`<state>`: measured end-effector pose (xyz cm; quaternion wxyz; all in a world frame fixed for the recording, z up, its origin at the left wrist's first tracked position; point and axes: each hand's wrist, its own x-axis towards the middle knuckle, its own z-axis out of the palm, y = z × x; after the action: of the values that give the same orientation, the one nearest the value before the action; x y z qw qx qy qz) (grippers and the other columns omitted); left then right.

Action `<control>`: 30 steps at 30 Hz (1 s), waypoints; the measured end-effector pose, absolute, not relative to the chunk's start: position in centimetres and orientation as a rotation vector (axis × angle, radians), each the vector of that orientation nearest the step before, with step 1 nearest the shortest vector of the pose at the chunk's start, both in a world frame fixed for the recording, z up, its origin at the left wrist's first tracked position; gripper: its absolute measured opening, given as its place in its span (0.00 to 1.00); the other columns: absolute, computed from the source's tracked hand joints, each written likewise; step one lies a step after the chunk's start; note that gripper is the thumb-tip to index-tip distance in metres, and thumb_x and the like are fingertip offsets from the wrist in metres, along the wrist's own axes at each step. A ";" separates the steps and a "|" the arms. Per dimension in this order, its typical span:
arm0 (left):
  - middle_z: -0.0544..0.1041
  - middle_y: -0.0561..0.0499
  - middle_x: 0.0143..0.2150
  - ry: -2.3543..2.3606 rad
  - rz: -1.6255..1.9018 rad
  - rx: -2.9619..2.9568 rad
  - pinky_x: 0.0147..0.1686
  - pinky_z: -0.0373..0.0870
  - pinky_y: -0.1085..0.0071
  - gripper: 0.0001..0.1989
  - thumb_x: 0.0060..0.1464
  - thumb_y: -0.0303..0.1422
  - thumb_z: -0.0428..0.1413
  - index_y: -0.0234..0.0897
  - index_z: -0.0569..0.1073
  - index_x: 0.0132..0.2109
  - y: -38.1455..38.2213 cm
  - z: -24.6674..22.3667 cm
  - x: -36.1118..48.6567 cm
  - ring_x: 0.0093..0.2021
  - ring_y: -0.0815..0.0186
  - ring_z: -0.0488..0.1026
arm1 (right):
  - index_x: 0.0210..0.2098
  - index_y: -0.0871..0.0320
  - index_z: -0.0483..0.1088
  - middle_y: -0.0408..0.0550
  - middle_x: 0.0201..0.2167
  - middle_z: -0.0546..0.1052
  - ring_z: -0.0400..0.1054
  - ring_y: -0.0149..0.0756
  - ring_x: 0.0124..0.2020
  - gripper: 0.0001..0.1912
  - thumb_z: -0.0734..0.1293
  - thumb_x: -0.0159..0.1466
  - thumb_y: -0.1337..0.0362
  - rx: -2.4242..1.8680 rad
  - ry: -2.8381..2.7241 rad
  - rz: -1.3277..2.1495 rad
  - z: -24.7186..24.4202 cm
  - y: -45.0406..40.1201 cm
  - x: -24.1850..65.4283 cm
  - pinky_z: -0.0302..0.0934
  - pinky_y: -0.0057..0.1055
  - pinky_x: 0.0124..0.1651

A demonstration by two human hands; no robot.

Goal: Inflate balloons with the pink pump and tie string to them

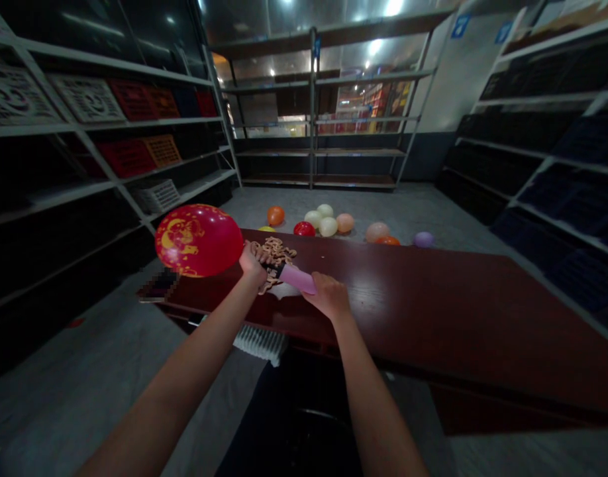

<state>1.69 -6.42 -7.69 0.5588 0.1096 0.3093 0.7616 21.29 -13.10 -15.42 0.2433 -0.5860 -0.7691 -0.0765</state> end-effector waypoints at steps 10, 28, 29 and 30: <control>0.47 0.61 0.15 0.801 1.909 0.262 0.18 0.48 0.73 0.23 0.69 0.36 0.46 0.39 0.48 0.25 -8.9 -4.1 -7.9 0.13 0.74 0.47 | 0.42 0.53 0.73 0.49 0.39 0.81 0.75 0.41 0.38 0.12 0.69 0.64 0.53 -1.468 -2.211 -0.137 -14.8 -13.5 20.9 0.59 0.31 0.38; 0.50 0.60 0.12 0.686 1.873 0.690 0.13 0.44 0.72 0.28 0.66 0.44 0.54 0.40 0.51 0.23 -5.9 1.8 6.7 0.11 0.74 0.48 | 0.44 0.54 0.70 0.49 0.35 0.82 0.77 0.44 0.33 0.18 0.68 0.63 0.47 -1.582 -1.778 0.022 -17.0 -11.3 22.3 0.58 0.31 0.32; 0.50 0.60 0.12 0.702 1.834 0.692 0.13 0.44 0.72 0.28 0.66 0.44 0.55 0.40 0.51 0.23 -5.8 1.1 8.0 0.11 0.74 0.48 | 0.44 0.54 0.69 0.49 0.34 0.82 0.77 0.44 0.33 0.19 0.68 0.63 0.47 -1.599 -1.756 0.024 -17.1 -11.3 22.3 0.58 0.31 0.32; 0.49 0.60 0.12 0.719 1.798 0.691 0.13 0.44 0.72 0.28 0.66 0.43 0.55 0.41 0.51 0.22 -5.8 0.4 9.1 0.11 0.74 0.49 | 0.44 0.54 0.69 0.50 0.34 0.82 0.77 0.44 0.33 0.19 0.68 0.63 0.47 -1.622 -1.733 0.020 -17.0 -11.3 22.4 0.58 0.31 0.31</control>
<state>9.09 -5.79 0.40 0.5164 0.2878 0.2996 0.7488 22.37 -11.28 -17.05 0.3746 -0.6334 -0.6770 0.0080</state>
